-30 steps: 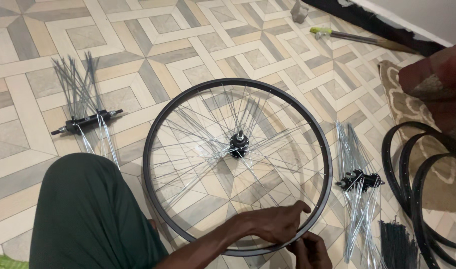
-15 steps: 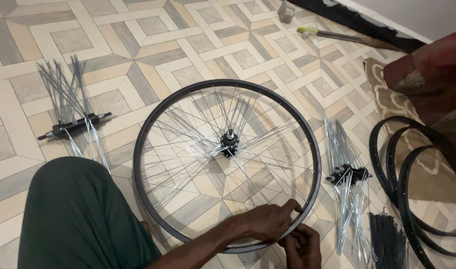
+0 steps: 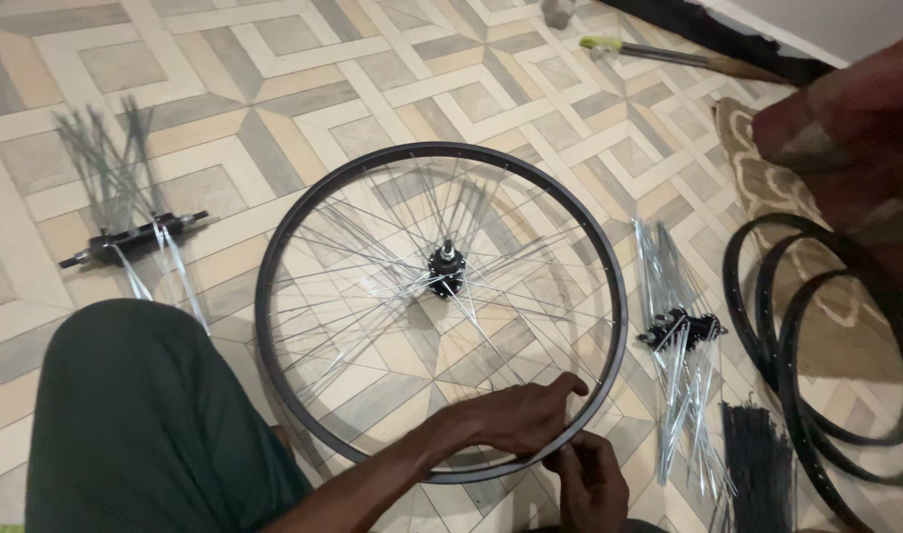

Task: The person sits on the floor and laces a bicycle wheel by hand. They insert spokes from the hub into the rim and secure them with nipples, working around the wheel to complete the lacing pattern.

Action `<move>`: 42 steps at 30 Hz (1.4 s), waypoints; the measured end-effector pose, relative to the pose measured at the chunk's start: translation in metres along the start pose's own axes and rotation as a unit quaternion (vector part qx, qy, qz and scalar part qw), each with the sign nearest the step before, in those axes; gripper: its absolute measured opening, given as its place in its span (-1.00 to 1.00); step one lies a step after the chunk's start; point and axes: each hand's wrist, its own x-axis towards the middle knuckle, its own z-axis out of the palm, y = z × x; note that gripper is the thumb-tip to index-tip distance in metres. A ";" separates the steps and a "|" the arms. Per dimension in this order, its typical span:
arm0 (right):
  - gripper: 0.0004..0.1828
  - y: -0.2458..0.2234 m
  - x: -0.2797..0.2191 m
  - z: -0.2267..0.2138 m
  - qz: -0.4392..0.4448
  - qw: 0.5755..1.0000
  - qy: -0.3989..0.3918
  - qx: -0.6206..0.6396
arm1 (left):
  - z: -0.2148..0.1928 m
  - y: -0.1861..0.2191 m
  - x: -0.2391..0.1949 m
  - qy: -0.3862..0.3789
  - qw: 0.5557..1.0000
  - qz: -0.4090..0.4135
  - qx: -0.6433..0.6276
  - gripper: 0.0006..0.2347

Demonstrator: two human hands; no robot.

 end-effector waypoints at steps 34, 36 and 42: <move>-0.82 -0.072 -0.023 0.027 -0.006 0.999 0.005 0.039 | -0.007 -0.003 -0.003 0.026 0.998 0.045 -0.022 -0.60; -0.73 -0.072 -0.024 0.027 -0.010 0.998 -0.007 0.058 | -0.003 -0.003 0.000 0.025 0.999 0.033 -0.019 -0.60; -0.66 -0.072 -0.026 0.028 -0.016 0.996 -0.027 0.086 | 0.002 -0.009 0.002 0.043 0.999 0.014 0.015 -0.60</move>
